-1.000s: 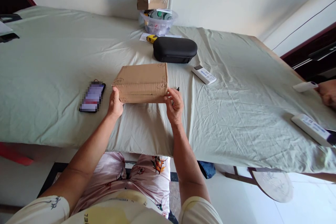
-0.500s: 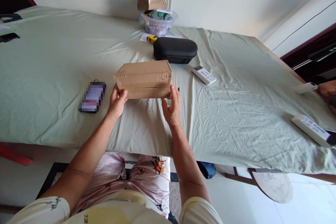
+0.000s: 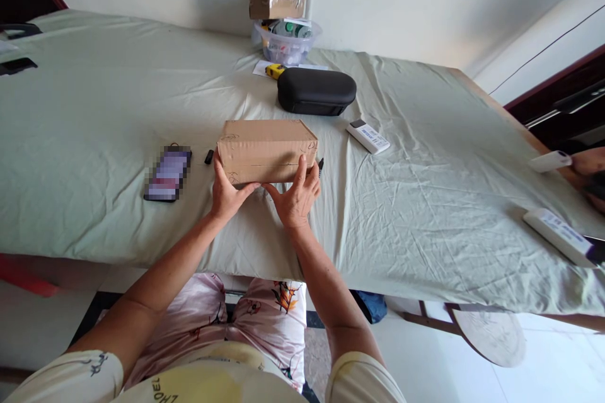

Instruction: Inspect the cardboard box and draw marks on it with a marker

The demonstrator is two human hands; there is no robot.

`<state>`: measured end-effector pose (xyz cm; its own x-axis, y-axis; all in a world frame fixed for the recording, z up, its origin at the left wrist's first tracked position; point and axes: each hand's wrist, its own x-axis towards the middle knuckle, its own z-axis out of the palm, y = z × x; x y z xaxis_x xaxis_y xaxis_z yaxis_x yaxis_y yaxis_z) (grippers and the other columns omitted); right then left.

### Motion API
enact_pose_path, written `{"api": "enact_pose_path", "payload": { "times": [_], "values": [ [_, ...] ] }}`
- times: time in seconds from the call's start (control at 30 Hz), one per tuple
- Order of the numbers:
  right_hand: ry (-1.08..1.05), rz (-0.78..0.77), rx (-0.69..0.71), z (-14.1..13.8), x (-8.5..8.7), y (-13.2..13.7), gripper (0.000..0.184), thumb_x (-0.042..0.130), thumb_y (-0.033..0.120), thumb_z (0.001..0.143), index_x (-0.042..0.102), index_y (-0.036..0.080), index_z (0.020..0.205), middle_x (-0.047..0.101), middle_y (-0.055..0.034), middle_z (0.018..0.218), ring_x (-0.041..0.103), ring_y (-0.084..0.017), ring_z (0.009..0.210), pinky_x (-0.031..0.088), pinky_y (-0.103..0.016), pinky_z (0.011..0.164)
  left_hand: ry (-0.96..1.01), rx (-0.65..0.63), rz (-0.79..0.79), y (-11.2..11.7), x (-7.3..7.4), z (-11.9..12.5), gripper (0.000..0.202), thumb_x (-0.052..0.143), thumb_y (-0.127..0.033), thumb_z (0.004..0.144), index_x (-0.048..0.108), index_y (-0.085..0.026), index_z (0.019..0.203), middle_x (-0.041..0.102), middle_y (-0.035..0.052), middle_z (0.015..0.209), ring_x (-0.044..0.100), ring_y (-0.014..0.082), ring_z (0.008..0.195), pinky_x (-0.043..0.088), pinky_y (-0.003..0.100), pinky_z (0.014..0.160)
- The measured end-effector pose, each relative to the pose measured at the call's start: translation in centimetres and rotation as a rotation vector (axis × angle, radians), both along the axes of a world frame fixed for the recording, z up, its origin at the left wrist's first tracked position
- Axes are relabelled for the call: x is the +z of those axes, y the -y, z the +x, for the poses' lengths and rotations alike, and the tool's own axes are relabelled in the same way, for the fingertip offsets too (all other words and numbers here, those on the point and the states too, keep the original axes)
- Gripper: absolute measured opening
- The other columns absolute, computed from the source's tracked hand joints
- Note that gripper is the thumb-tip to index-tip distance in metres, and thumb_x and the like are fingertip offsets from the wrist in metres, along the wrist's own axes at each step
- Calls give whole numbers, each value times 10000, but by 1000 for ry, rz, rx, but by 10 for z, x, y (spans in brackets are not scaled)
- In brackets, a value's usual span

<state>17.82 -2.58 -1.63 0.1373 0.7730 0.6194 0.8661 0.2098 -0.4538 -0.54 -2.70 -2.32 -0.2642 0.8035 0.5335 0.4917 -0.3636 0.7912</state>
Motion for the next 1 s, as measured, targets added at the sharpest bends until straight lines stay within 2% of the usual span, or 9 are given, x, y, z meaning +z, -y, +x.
{"api": "enact_pose_path", "payload": {
  "times": [0.2,0.33,0.47,0.63,0.73,0.83,1.0],
  "values": [
    [-16,9,10,0,-1,0,1167,767,701,831,128,286,1715,327,-263,1663,367,-501,1518,434,-720,1095,-32,24,2,2,0,3,1493,1007,-541,650,8,-238,1718,181,277,1798,266,432,1668,361,553,1333],
    [-46,30,50,2,-2,-2,1133,765,666,857,118,308,1716,337,-245,1669,361,-489,1528,440,-722,1101,-4,19,-41,1,0,2,1461,1000,-514,675,11,-257,1718,194,261,1800,299,425,1659,386,551,1319],
    [-53,131,129,12,-4,-8,1058,742,613,913,116,329,1717,459,-211,1597,473,-422,1454,461,-699,1126,55,8,-77,-2,2,-2,1444,1007,-483,675,26,-278,1714,217,234,1801,299,410,1662,366,542,1332],
    [-173,179,270,34,-6,-18,931,737,562,938,241,349,1697,583,-160,1511,633,-303,1177,579,-558,1034,118,-33,-138,-5,7,-13,1404,1021,-472,654,99,-303,1699,341,208,1760,434,399,1598,431,541,1286],
    [-266,197,324,42,-4,-22,838,738,488,952,319,372,1669,685,-104,1358,676,-232,1023,626,-451,924,177,-66,-102,-9,5,-20,1340,1000,-516,679,141,-319,1688,383,190,1740,479,370,1571,462,523,1263],
    [-373,239,406,44,-2,-25,683,668,395,997,411,371,1629,728,-49,1194,710,-193,1014,635,-393,883,241,-108,-80,-15,-2,-26,1256,964,-546,728,175,-325,1681,435,176,1704,534,341,1529,500,512,1231],
    [-523,221,431,42,-2,-25,475,604,347,1010,583,345,1485,722,-34,1120,725,-170,1035,633,-374,901,266,-169,-62,-22,-11,-32,1148,920,-563,785,232,-319,1671,491,157,1662,544,313,1522,475,510,1258]
  ]
}}
